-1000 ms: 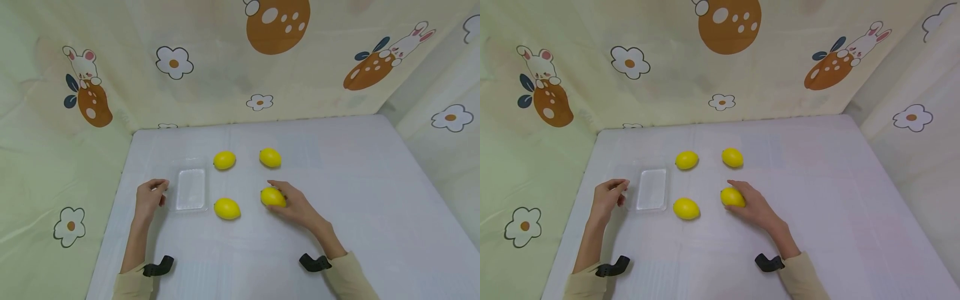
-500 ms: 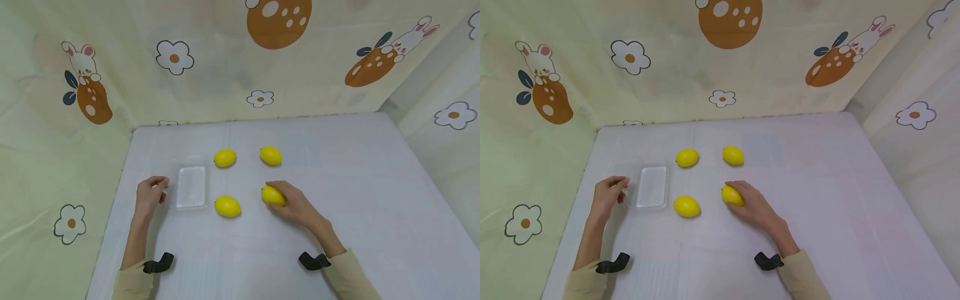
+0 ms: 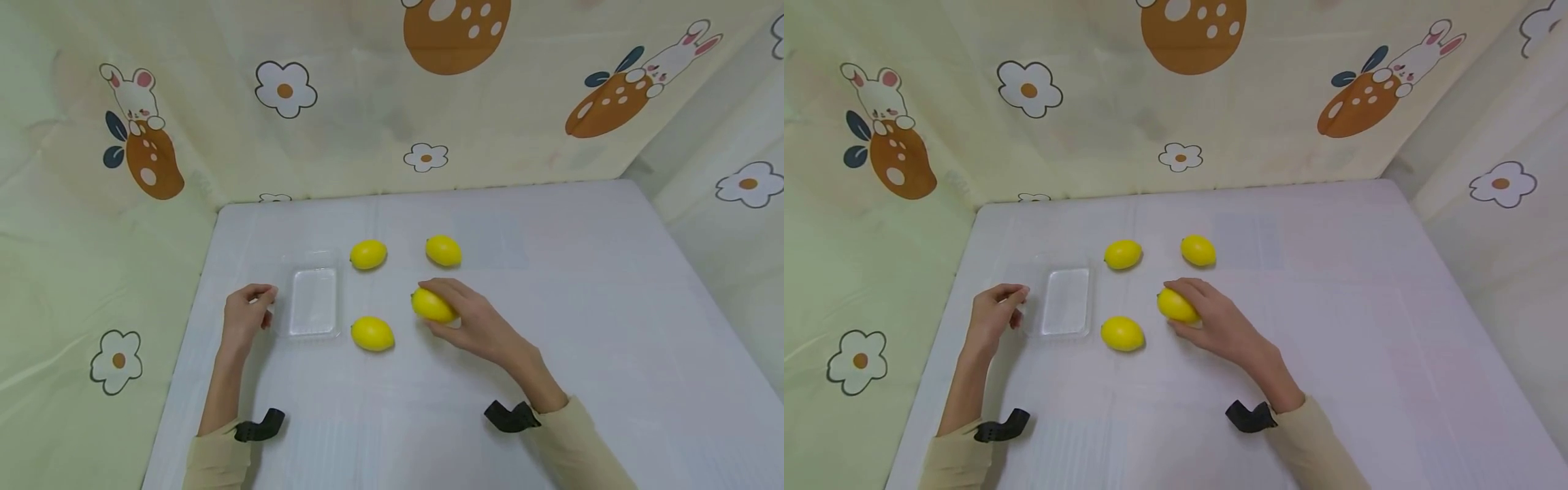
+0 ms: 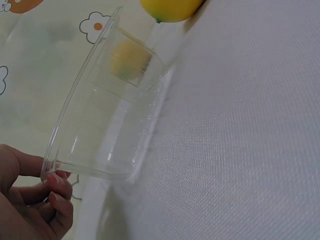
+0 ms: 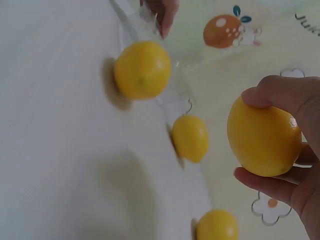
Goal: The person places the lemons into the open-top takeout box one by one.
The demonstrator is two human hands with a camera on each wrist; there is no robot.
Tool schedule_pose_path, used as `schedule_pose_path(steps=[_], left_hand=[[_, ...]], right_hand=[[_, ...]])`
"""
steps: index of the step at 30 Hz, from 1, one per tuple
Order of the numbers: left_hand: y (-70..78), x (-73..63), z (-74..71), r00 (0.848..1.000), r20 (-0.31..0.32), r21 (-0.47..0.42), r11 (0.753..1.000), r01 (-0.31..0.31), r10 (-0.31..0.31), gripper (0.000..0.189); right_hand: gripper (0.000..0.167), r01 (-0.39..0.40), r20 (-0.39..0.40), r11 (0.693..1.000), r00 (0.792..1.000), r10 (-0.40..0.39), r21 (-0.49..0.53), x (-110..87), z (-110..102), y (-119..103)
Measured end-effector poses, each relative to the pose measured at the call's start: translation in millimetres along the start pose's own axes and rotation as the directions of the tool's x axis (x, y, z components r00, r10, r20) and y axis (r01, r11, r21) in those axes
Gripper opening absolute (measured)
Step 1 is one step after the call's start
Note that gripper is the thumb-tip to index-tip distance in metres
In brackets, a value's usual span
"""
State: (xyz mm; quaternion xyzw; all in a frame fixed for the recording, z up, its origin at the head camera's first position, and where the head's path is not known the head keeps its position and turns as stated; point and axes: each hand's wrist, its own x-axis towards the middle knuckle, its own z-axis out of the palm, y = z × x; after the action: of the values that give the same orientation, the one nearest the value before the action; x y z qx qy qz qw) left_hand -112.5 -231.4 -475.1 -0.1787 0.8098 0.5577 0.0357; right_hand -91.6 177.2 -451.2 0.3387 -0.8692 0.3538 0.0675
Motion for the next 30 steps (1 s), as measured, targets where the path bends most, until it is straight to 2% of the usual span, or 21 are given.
schedule_pose_path(steps=[5, 10, 17, 23, 30], left_hand=[[-0.4, 0.7, -1.0, 1.000, -0.003, 0.000, 1.000, 0.006, -0.006, 0.032], [-1.7, 0.9, -1.9, 1.000, -0.005, 0.003, 1.000, 0.013, -0.013, 0.031], [-1.9, 1.5, -0.5, 1.000, -0.002, -0.003, 1.000, -0.013, 0.013, 0.031], [0.6, 1.5, 1.6, 1.000, -0.012, -0.022, 1.000, -0.011, 0.011, 0.028], [-3.1, 1.2, 2.0, 1.000, -0.011, -0.014, 1.000, -0.023, 0.022, 0.028]], right_hand=[[0.062, 0.074, 0.015, 0.997, 0.997, -0.075, 0.027, 19.5, 3, -14], [0.060, 0.118, 0.020, 0.989, 0.992, -0.121, 0.093, 35.1, 15, -20], [0.060, 0.133, 0.055, 0.982, 0.988, -0.141, 0.134, 52.5, 28, -27], [0.058, 0.152, 0.082, 0.973, 0.982, -0.168, 0.174, 66.4, 37, -33], [0.056, 0.162, 0.113, 0.963, 0.975, -0.189, 0.214, 82.1, 53, -40]])
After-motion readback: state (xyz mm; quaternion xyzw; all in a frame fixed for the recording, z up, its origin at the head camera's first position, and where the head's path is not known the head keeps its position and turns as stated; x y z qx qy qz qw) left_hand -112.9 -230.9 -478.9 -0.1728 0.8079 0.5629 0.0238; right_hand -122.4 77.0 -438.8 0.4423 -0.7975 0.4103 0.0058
